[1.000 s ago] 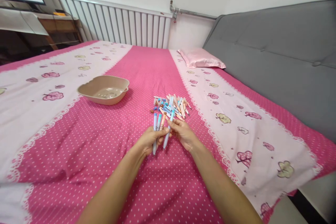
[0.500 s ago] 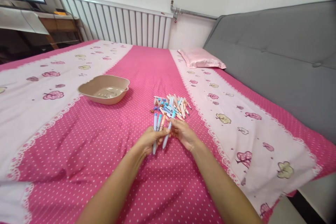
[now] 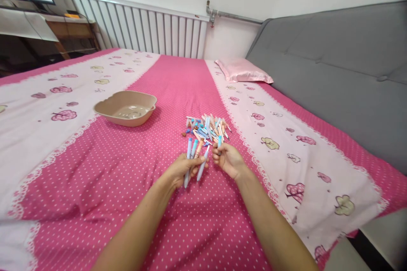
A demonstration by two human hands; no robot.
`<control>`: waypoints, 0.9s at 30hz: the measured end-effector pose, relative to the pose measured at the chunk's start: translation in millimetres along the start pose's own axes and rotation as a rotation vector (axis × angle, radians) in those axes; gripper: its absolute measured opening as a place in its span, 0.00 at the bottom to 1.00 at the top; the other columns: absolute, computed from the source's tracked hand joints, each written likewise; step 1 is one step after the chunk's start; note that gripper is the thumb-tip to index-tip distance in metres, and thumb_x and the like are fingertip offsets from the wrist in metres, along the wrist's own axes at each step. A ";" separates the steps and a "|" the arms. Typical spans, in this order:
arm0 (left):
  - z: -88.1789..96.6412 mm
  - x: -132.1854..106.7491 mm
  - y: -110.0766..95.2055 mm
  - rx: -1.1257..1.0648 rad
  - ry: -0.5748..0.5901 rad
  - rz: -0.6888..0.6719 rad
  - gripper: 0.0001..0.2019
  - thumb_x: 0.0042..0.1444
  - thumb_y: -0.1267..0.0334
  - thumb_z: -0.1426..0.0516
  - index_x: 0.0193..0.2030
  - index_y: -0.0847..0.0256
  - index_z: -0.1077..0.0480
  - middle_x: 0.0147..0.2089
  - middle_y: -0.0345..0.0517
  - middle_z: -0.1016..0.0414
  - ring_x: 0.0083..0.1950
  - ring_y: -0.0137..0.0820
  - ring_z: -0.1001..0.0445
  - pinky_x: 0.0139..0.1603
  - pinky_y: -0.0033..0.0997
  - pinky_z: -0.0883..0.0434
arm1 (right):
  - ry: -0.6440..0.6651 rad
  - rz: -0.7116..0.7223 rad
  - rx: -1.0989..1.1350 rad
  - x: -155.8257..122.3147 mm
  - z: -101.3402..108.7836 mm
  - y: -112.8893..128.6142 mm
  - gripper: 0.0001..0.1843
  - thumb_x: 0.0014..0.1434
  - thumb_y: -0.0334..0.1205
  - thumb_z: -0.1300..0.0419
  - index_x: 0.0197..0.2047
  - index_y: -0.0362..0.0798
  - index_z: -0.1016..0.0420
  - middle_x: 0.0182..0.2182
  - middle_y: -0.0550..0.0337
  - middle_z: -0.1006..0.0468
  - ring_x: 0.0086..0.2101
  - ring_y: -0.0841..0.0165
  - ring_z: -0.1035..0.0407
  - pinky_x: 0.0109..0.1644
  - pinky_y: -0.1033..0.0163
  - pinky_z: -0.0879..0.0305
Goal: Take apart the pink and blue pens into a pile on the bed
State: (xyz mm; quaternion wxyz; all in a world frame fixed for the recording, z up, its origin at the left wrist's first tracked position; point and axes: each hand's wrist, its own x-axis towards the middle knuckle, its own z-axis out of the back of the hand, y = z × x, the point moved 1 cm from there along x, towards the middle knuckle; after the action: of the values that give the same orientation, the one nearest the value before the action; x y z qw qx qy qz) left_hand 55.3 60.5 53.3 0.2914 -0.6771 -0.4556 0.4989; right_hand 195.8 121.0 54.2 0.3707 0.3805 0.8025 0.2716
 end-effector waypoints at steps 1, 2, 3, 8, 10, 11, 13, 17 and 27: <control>0.0 0.1 -0.2 0.000 -0.003 -0.010 0.07 0.45 0.65 0.38 0.26 0.70 0.27 0.15 0.40 0.33 0.12 0.16 0.46 0.13 0.17 0.48 | 0.043 -0.017 -0.026 -1.4 -3.2 -3.1 0.02 0.47 0.31 0.45 0.24 0.45 0.34 0.14 0.68 0.38 0.15 0.78 0.45 0.18 0.71 0.46; 0.0 0.1 -0.4 0.002 -0.002 -0.022 0.08 0.44 0.65 0.38 0.27 0.69 0.27 0.15 0.39 0.33 0.13 0.16 0.46 0.13 0.17 0.48 | 0.088 -0.019 -0.058 -2.4 -6.3 -6.3 0.04 0.47 0.33 0.42 0.24 0.45 0.34 0.14 0.69 0.38 0.15 0.78 0.46 0.18 0.71 0.47; -0.1 0.0 -0.6 0.003 0.003 -0.036 0.08 0.44 0.64 0.38 0.27 0.69 0.26 0.15 0.38 0.33 0.13 0.16 0.46 0.13 0.17 0.48 | 0.124 -0.003 -0.092 -2.6 -8.8 -9.1 0.07 0.47 0.36 0.40 0.23 0.45 0.34 0.14 0.70 0.39 0.15 0.79 0.47 0.18 0.72 0.47; 0.1 -3.2 0.1 0.073 0.064 -0.017 0.08 0.44 0.64 0.38 0.23 0.69 0.27 0.12 0.37 0.36 0.12 0.17 0.47 0.13 0.18 0.49 | -0.037 0.219 -0.097 9.5 5.2 -5.4 0.12 0.45 0.42 0.34 0.26 0.48 0.34 0.15 0.72 0.41 0.15 0.80 0.49 0.16 0.72 0.49; 0.0 -4.8 0.7 0.127 0.104 0.006 0.09 0.44 0.64 0.37 0.22 0.70 0.27 0.11 0.37 0.38 0.12 0.17 0.46 0.13 0.18 0.49 | -0.194 0.321 -0.043 16.1 20.7 3.7 0.11 0.49 0.45 0.37 0.25 0.49 0.35 0.15 0.70 0.39 0.15 0.78 0.46 0.17 0.71 0.46; 0.0 -5.1 0.7 0.139 0.121 0.013 0.09 0.44 0.65 0.37 0.22 0.71 0.27 0.12 0.38 0.37 0.13 0.17 0.46 0.13 0.18 0.49 | -0.255 0.359 -0.020 18.3 27.6 8.2 0.12 0.51 0.46 0.39 0.24 0.50 0.37 0.15 0.70 0.38 0.15 0.77 0.45 0.17 0.71 0.45; 0.6 -4.1 0.1 0.094 0.085 0.020 0.08 0.43 0.66 0.36 0.22 0.71 0.28 0.13 0.39 0.36 0.13 0.17 0.44 0.13 0.18 0.48 | -0.325 0.387 0.007 18.8 35.1 14.4 0.14 0.54 0.46 0.42 0.22 0.51 0.39 0.15 0.69 0.37 0.15 0.76 0.43 0.17 0.70 0.43; 5.4 2.5 -3.4 -0.152 -0.200 -0.023 0.08 0.42 0.71 0.37 0.21 0.68 0.33 0.12 0.34 0.39 0.12 0.17 0.43 0.12 0.15 0.46 | -0.088 0.101 0.002 7.2 17.0 7.1 0.11 0.56 0.41 0.43 0.25 0.48 0.35 0.23 0.63 0.27 0.22 0.76 0.34 0.25 0.69 0.36; 5.0 6.8 -1.9 -0.196 -0.298 -0.087 0.08 0.40 0.71 0.35 0.24 0.68 0.32 0.14 0.34 0.36 0.11 0.15 0.45 0.10 0.15 0.48 | 0.204 0.019 -0.150 -5.8 -16.9 -27.5 0.13 0.44 0.44 0.33 0.26 0.45 0.31 0.22 0.66 0.30 0.21 0.78 0.35 0.26 0.72 0.37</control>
State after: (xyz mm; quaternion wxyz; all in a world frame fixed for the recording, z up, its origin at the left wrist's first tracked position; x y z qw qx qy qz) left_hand 50.5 67.2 50.5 0.1746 -0.6007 -0.5691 0.5337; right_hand 173.5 98.2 46.5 0.3120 0.3298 0.8097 0.3718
